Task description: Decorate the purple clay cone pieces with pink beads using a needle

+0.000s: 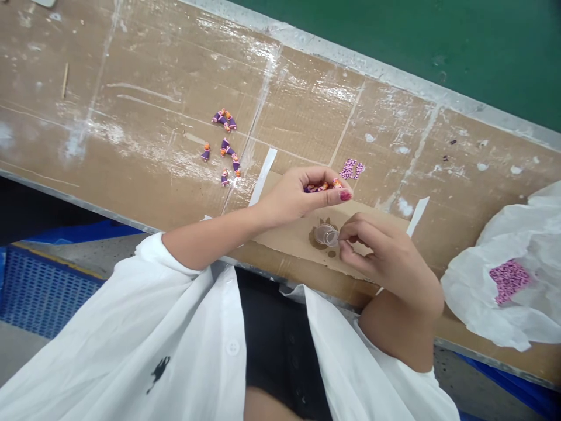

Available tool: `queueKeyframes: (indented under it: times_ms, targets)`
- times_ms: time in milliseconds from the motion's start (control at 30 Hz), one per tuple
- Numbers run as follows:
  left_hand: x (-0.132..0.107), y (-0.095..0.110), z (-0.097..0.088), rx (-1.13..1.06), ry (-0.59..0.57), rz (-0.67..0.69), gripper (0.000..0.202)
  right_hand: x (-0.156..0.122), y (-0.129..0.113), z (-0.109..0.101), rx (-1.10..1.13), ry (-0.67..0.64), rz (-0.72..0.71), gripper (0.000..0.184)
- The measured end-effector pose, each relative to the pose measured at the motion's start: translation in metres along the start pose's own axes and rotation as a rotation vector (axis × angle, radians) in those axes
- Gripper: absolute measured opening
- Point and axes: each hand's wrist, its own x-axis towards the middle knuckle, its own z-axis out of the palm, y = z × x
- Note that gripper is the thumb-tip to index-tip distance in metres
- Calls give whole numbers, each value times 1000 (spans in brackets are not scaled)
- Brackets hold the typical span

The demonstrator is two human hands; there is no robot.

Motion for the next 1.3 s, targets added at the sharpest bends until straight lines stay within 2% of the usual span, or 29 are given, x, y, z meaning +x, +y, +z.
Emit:
queueKeyframes:
  times_ms: [200,333,400,567,667,767,967,1300]
  targets:
    - [0,-1,0,-133,-33,-125,42,-7,6,7,-220,-55,-33,16]
    - [0,-3,3,-263,-70,-210,40,-5,1,5,-190,-27,-36,16]
    - [-1,-2,5,-343,-92,-259,40,-2,-4,6,-132,97,-38,19]
    - [-6,-3,10,-486,-134,-365,40,3,-10,23,-82,597,-43,22]
    - [-8,-3,13,-518,-186,-433,39,4,-9,34,-195,712,-32,23]
    - [-10,-2,16,-546,-208,-466,39,6,-8,37,-267,714,-65,24]
    - [-10,-1,16,-554,-213,-471,37,11,-10,34,-270,667,-115,27]
    - [-10,-7,14,-556,-250,-397,39,12,-13,36,-291,661,-113,27]
